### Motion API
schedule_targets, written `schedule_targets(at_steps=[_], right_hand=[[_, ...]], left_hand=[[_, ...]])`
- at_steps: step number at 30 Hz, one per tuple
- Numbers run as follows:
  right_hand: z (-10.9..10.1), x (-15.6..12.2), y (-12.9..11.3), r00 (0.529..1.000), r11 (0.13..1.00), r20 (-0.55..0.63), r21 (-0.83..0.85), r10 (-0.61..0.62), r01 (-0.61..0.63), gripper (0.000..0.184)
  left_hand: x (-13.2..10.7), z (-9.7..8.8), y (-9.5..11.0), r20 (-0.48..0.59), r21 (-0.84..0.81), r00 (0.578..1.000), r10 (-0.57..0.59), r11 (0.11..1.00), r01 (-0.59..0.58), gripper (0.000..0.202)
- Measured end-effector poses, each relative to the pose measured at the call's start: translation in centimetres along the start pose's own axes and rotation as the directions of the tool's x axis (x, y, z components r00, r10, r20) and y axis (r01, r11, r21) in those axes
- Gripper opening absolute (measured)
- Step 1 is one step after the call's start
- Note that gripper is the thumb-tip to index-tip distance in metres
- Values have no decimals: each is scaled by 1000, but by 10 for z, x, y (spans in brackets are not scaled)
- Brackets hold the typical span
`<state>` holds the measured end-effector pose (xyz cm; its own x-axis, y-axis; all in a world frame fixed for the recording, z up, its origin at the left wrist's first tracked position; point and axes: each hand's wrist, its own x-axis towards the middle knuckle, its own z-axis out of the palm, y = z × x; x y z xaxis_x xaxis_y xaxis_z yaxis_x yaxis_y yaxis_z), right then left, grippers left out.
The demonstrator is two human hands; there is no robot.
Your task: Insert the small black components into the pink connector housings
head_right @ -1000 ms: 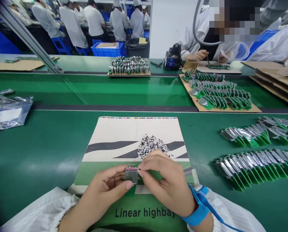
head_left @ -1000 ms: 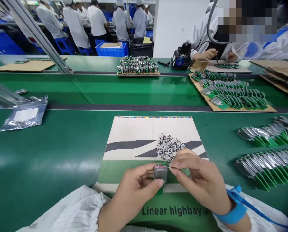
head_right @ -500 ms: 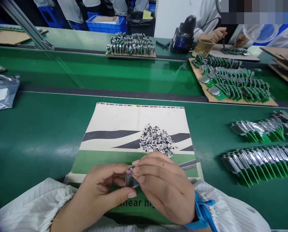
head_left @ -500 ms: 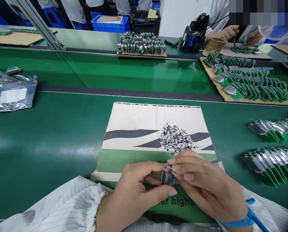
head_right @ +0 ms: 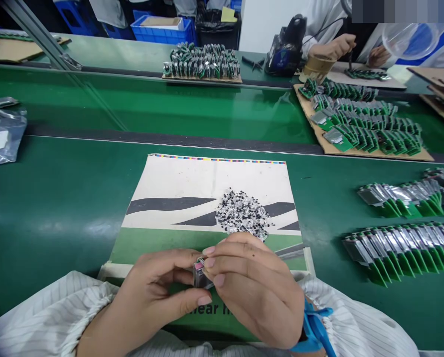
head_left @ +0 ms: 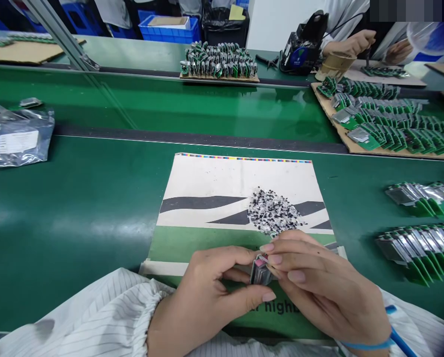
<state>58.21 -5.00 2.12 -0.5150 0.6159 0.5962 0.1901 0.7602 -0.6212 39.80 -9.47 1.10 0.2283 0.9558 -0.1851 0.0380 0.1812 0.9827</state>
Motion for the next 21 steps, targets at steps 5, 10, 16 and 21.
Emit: schedule_targets(at_steps=[5,10,16,21], right_hand=[[6,0,-1,996,995,-92,102,18,-8,32],[11,-1,-1,986,975,-146,214,85,-53,34],[13,-4,-1,982,953,-130,288,135,-93,38],[17,-10,-2,944,869,-174,463,281,-174,39]], left_hand=[[0,0,2,21,68,996,86,994,-87,18],[1,-1,3,32,117,993,111,986,-114,18],[1,-1,3,27,101,992,123,987,-126,17],[1,0,5,21,87,991,136,987,-137,15]])
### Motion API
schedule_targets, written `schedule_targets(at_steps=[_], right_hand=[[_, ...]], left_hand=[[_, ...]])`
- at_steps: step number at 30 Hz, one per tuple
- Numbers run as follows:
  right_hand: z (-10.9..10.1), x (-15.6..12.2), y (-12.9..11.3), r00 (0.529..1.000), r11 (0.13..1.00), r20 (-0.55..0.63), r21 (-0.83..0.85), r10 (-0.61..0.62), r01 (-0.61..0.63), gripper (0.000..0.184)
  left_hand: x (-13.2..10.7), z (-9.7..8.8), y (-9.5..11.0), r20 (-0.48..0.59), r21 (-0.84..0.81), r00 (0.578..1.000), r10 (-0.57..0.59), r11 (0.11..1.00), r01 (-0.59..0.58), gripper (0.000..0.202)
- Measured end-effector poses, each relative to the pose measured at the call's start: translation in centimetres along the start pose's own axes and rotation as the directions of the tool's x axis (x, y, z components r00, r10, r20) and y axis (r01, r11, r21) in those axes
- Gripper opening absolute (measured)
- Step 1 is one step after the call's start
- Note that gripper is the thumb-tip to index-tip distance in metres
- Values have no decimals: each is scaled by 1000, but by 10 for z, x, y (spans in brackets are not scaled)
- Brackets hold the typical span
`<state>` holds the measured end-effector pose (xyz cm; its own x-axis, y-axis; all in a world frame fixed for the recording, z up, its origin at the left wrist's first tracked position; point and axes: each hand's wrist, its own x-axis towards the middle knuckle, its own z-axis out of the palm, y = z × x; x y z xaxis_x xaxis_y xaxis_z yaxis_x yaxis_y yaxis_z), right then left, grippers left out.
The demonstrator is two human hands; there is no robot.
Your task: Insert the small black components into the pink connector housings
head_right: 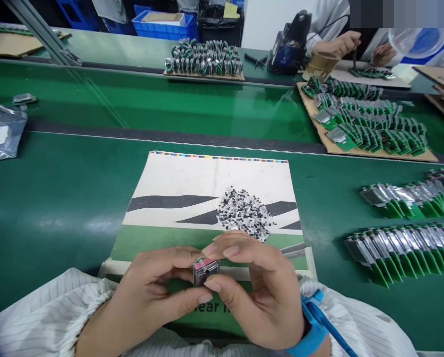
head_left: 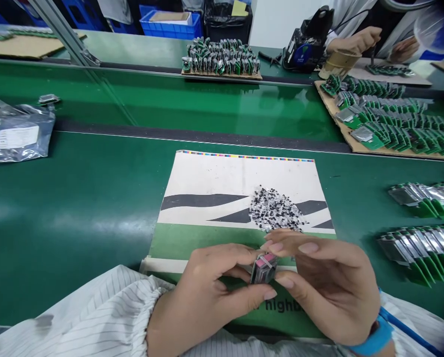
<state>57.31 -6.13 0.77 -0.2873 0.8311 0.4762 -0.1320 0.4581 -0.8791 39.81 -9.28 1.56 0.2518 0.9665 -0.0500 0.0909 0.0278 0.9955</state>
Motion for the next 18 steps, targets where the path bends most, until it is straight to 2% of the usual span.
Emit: schedule_targets(at_steps=[6,13,18], right_hand=[[3,-3,1,998,998,-30,35,59,-58,37],[4,-2,2,999,999,3,27,41,-41,40],[4,-2,2,999,998,3,42,35,-35,43]], left_hand=[[0,-1,1,1,64,996,91,994,-91,19],[0,-4,1,26,252,974,226,941,-225,13],[1,-4,5,47,314,955,294,903,-294,16]])
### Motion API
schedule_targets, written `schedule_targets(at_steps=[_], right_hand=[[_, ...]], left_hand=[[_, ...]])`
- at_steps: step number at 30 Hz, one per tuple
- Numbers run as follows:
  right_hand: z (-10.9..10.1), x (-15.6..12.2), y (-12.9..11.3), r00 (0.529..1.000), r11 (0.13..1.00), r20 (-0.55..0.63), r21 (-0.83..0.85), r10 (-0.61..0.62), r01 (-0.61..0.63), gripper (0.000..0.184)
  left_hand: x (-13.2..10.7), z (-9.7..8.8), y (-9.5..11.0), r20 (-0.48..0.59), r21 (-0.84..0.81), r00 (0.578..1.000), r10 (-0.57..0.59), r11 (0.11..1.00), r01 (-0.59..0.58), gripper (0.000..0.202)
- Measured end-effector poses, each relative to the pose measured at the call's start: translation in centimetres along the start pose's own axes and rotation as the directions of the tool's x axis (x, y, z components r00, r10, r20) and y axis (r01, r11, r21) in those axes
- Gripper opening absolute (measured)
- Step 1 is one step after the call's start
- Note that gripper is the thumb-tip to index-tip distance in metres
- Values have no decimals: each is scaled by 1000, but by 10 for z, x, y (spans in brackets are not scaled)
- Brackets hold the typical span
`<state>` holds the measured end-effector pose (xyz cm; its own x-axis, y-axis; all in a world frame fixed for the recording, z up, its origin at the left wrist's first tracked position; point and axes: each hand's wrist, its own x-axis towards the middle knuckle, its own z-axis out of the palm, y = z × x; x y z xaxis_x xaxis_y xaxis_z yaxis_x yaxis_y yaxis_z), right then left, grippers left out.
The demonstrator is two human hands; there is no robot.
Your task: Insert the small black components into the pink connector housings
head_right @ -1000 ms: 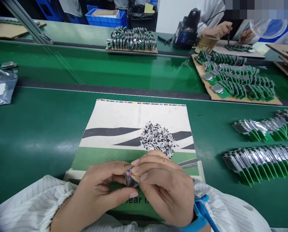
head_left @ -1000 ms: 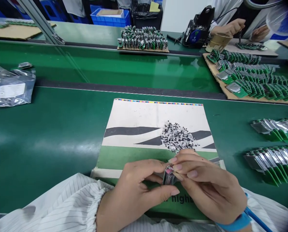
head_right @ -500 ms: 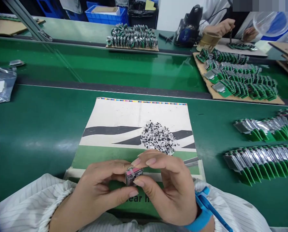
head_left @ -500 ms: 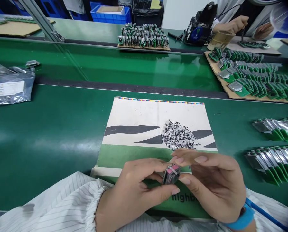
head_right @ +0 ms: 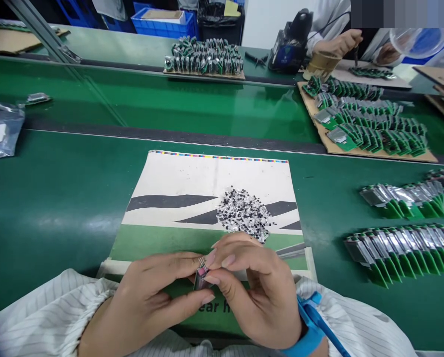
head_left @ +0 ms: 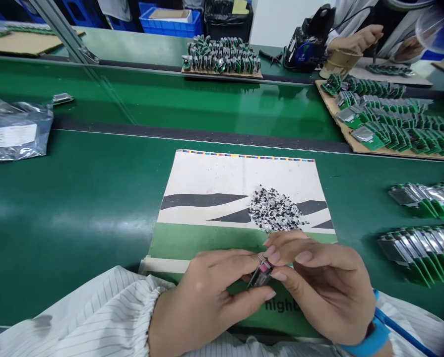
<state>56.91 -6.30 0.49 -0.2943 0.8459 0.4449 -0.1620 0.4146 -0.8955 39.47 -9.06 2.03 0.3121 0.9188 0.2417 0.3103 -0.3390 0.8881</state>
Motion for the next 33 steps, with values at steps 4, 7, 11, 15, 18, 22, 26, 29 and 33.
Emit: schedule_targets(at_steps=[4,7,11,15,18,22,26,29,33], right_hand=[[0,0,-1,1000,1000,12,19,-12,11,49],[0,0,-1,1000,1000,3,14,-12,12,46],[1,0,-2,1000,1000,8,11,-17,17,38],[1,-1,-3,1000,1000,-1,-8,19,-19,33],[1,0,-2,999,999,17,-26,32,-32,31],[-3,3,0,997,1000,74,16,-7,5,35],[-12,6,4,991,1000,132,-5,-4,5,41],[-19,9,6,977,988,212,-157,30,4,35],[-21,15,7,959,954,283,-294,32,55,14]], left_hand=[[-2,1,0,1,98,998,56,994,-56,17],[-4,1,-1,-11,183,995,102,978,-98,17],[-6,0,-2,33,218,994,102,970,-107,16],[-7,0,-4,44,250,991,130,959,-137,18],[-7,1,-7,40,298,982,187,935,-190,20],[-5,2,-10,21,238,984,177,955,-177,18],[-3,1,-10,-41,211,976,215,956,-202,24],[-2,0,-9,-77,248,965,252,942,-226,26],[-4,-1,-10,-106,278,974,200,946,-164,35]])
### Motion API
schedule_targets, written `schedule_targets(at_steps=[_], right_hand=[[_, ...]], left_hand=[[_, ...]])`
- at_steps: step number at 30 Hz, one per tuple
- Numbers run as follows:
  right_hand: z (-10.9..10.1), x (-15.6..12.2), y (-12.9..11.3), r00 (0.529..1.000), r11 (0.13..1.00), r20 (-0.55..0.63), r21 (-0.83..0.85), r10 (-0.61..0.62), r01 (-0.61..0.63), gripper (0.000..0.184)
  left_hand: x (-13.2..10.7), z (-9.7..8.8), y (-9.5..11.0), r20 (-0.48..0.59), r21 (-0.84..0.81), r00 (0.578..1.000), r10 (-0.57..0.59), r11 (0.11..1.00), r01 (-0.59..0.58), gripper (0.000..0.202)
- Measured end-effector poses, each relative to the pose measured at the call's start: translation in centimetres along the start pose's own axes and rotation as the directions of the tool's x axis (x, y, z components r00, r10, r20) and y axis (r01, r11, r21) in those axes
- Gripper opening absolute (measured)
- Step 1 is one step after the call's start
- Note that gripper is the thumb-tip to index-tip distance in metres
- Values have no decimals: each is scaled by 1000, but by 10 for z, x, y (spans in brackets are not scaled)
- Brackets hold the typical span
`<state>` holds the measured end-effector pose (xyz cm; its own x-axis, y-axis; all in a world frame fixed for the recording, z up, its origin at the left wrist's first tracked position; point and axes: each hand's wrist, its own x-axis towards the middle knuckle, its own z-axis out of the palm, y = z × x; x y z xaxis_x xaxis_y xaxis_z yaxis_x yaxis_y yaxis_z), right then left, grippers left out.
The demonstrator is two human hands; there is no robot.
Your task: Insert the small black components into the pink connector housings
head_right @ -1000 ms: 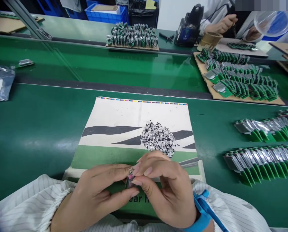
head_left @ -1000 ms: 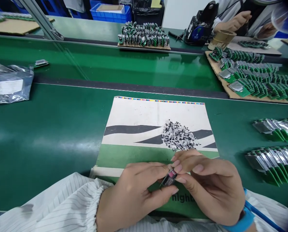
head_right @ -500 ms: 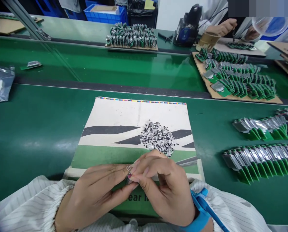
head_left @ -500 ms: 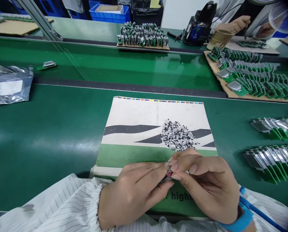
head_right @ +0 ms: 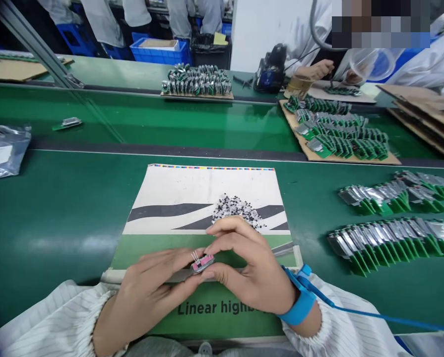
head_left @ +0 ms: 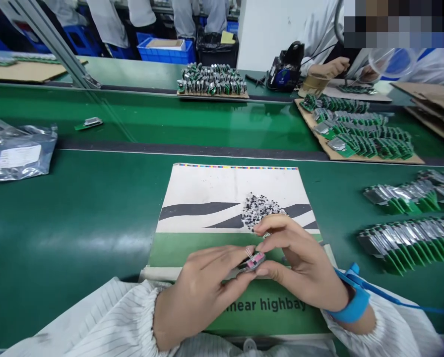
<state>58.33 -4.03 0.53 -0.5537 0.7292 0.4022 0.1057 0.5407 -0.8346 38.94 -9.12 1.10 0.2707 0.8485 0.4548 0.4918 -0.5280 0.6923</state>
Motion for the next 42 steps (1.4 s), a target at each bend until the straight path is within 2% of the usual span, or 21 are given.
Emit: schedule_targets(at_steps=[3,6,8,10,11,12,13,14,16,18,23,26,29,32,34,37,39,42], right_hand=[[-1,6,0,996,997,-48,-5,-78,78,8],[-19,11,2,964,989,-222,-67,-146,134,12],[-47,10,2,886,971,-432,-229,-169,74,14],[-84,6,2,764,908,-625,-397,-161,-134,13],[-103,2,2,711,848,-691,-448,-128,-283,15],[-122,-1,3,687,740,-723,-497,-66,-452,17],[-140,-4,5,685,556,-728,-556,34,-618,18],[-155,-6,9,693,347,-702,-616,164,-707,19],[-177,-8,20,682,193,-675,-656,284,-730,17],[-188,-6,33,676,103,-642,-693,362,-713,12],[-184,-1,63,632,-123,-630,-745,450,-655,12],[-180,0,69,625,-191,-629,-759,463,-622,12],[-176,0,66,639,-192,-618,-771,459,-608,15],[-162,4,54,681,-121,-574,-798,455,-591,22],[-143,8,43,735,-1,-473,-841,487,-541,19],[-108,15,30,807,269,-195,-877,558,-398,5],[-87,18,26,818,401,-50,-853,573,-333,7],[-71,18,26,818,494,36,-812,574,-311,10]], left_hand=[[-5,0,-6,16,-38,988,-152,988,153,57],[-9,3,-18,-8,-131,966,-260,958,256,68],[-9,6,-26,-39,-137,961,-274,954,267,64],[-8,8,-30,-45,-100,961,-272,958,267,57],[-8,8,-32,-44,-83,964,-261,963,257,53],[-7,8,-32,-37,-72,968,-246,967,243,48],[-7,8,-32,-27,-66,972,-232,971,230,45],[-6,7,-32,-20,-65,977,-214,975,212,41],[-5,6,-32,-3,-70,983,-182,981,181,35],[-4,6,-32,16,-75,983,-183,980,184,31],[0,5,-33,26,-84,978,-209,974,210,29],[4,2,-33,43,-68,964,-262,962,264,26],[8,0,-32,57,-62,954,-295,952,299,24],[11,0,-30,65,-64,948,-311,947,315,21],[12,0,-30,73,-73,945,-319,943,324,20],[15,-1,-34,71,-82,944,-323,941,328,19],[18,-3,-38,50,-75,942,-331,939,334,18],[26,-8,-48,-6,-68,924,-382,922,380,19]])
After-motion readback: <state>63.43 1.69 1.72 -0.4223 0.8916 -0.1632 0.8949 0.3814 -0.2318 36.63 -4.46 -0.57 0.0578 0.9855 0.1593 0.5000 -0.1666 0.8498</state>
